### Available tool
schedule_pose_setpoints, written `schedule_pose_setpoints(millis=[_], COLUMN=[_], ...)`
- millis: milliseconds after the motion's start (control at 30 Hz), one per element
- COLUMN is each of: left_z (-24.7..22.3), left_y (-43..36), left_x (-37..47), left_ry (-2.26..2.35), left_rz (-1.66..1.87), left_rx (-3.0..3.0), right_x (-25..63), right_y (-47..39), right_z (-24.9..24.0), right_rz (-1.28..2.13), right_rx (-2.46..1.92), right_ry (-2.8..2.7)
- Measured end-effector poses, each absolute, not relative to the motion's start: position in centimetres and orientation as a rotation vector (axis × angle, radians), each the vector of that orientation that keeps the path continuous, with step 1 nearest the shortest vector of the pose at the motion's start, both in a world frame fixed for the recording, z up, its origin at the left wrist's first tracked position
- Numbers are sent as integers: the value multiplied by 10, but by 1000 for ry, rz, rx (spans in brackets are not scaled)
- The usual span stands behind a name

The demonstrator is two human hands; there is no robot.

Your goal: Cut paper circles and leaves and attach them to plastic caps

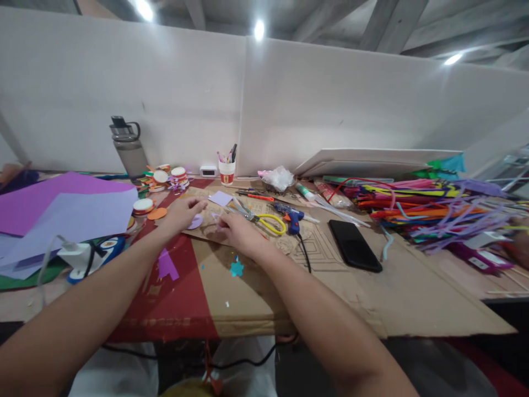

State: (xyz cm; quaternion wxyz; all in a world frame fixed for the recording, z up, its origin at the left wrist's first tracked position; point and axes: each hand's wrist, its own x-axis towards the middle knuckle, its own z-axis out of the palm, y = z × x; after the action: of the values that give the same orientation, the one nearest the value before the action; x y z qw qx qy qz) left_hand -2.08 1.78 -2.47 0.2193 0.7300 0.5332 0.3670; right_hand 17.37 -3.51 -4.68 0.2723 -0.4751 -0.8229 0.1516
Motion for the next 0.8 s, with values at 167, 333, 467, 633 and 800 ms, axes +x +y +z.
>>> schedule_pose_setpoints(millis=[167,333,467,633,800], left_z=[-30,-33,-30,-15,-10], left_y=[12,5,11,21,21], left_x=[-17,-15,-22,-33,-37], left_ry=[1305,1227,1224,1072,983], left_rz=[1041,1195,1325,1569,1650], left_rx=[1807,1741,1552,1244,1205], right_x=[172,156,148,146,132], right_y=[-60,-92,-105,-114,-133], right_z=[-27,-14,-11,-9,-9], right_rz=[625,973,1492,1685,1501], right_rx=[-1158,-1059,-852,-789,-773], right_ry=[-1969,-1905,-1887,-1871,-2271])
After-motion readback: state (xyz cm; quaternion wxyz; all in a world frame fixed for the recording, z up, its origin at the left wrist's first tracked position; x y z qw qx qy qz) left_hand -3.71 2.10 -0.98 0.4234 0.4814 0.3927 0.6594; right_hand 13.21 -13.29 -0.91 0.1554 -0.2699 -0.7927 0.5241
